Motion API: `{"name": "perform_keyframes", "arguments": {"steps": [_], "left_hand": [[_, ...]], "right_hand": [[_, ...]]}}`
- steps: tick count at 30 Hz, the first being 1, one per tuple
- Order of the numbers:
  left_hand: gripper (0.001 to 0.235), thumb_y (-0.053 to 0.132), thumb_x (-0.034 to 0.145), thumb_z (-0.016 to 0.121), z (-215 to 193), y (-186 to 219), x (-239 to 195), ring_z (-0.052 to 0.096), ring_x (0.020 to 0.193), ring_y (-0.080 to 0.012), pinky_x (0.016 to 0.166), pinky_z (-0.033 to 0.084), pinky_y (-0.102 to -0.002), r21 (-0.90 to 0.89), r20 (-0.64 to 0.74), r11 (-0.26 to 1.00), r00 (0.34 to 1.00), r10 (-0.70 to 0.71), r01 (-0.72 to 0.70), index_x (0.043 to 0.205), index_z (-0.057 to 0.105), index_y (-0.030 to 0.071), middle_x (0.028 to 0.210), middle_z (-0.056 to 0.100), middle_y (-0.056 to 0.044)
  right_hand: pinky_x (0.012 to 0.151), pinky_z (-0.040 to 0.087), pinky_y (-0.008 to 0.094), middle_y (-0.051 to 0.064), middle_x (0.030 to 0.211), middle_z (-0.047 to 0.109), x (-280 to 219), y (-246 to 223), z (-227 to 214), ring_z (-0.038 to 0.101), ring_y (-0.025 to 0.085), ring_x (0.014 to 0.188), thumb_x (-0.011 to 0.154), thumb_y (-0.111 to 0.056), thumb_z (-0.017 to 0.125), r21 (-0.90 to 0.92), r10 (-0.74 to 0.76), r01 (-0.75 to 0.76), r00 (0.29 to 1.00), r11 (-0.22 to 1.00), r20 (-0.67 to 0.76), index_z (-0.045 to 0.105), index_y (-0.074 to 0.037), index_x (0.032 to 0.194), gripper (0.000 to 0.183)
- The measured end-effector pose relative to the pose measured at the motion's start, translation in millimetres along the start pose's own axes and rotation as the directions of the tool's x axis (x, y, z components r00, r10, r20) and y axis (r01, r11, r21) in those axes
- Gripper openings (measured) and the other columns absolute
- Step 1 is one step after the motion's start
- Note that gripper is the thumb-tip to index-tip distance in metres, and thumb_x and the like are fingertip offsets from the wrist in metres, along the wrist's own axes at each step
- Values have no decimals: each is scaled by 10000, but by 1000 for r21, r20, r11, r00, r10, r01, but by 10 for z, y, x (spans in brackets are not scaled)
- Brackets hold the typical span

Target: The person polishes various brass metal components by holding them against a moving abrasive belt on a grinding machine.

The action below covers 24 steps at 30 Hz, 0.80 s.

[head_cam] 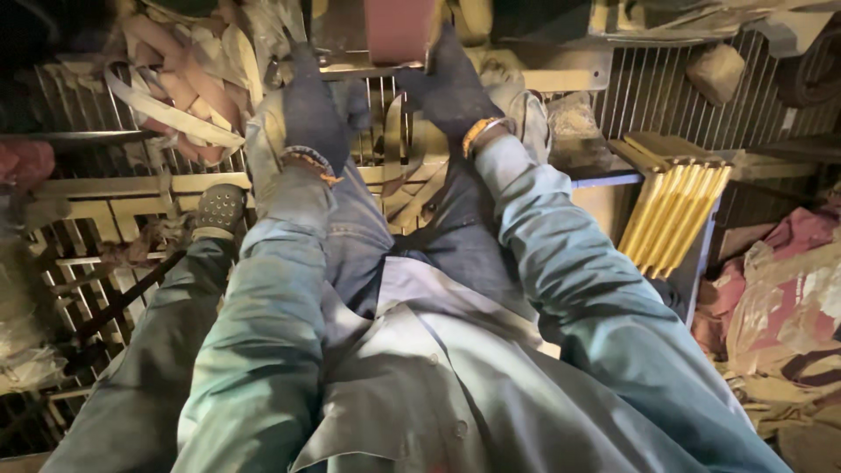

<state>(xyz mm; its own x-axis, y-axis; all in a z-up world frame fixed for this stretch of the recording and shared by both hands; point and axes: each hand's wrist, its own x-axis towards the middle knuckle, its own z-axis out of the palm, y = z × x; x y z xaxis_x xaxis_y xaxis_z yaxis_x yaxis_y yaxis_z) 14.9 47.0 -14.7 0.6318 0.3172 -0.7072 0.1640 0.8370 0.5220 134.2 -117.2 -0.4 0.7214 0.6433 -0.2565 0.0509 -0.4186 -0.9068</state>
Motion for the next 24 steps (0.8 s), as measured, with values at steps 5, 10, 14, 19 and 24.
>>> {"name": "perform_keyframes", "arguments": {"steps": [5,10,14,19,24], "left_hand": [[650,603,1029,315,131,-181,11,636,555,-159,491,554,-347,306,3,942,990,141,-135,1043,671,60,721,696,-63],[694,676,987,263,144,-477,408,636,550,-150,483,535,-342,306,33,943,991,129,-133,1011,664,110,729,710,-54],[710,669,914,433,75,-634,569,652,523,-233,404,497,-387,99,-88,995,996,-24,33,1051,621,-1,739,756,-150],[791,579,983,596,-99,-430,263,638,628,-264,508,522,-375,722,227,453,797,559,-523,1292,526,-145,862,704,-218],[629,260,910,765,46,-95,-558,707,629,-238,538,559,-372,775,493,209,777,391,-596,1378,460,-27,818,710,-146]], "right_hand": [[722,688,339,118,1207,691,-134,-179,-182,784,178,940,901,-133,717,121,114,-114,993,986,6,386,-60,1412,613],[762,652,339,162,1172,717,-218,70,-360,783,224,906,974,-152,762,-155,17,-29,996,988,-83,426,-42,1439,584],[860,634,385,218,1319,664,-306,194,-403,745,285,1071,972,-75,792,-335,-363,310,925,890,-108,447,-1,1437,584],[732,652,337,140,1154,732,-552,-37,-331,751,188,925,922,-195,778,63,-91,103,980,993,-175,466,-26,1417,609],[664,598,337,105,951,702,-1053,-215,-259,724,169,787,903,-212,797,-91,-133,116,965,989,-224,539,-22,1267,485]]}}
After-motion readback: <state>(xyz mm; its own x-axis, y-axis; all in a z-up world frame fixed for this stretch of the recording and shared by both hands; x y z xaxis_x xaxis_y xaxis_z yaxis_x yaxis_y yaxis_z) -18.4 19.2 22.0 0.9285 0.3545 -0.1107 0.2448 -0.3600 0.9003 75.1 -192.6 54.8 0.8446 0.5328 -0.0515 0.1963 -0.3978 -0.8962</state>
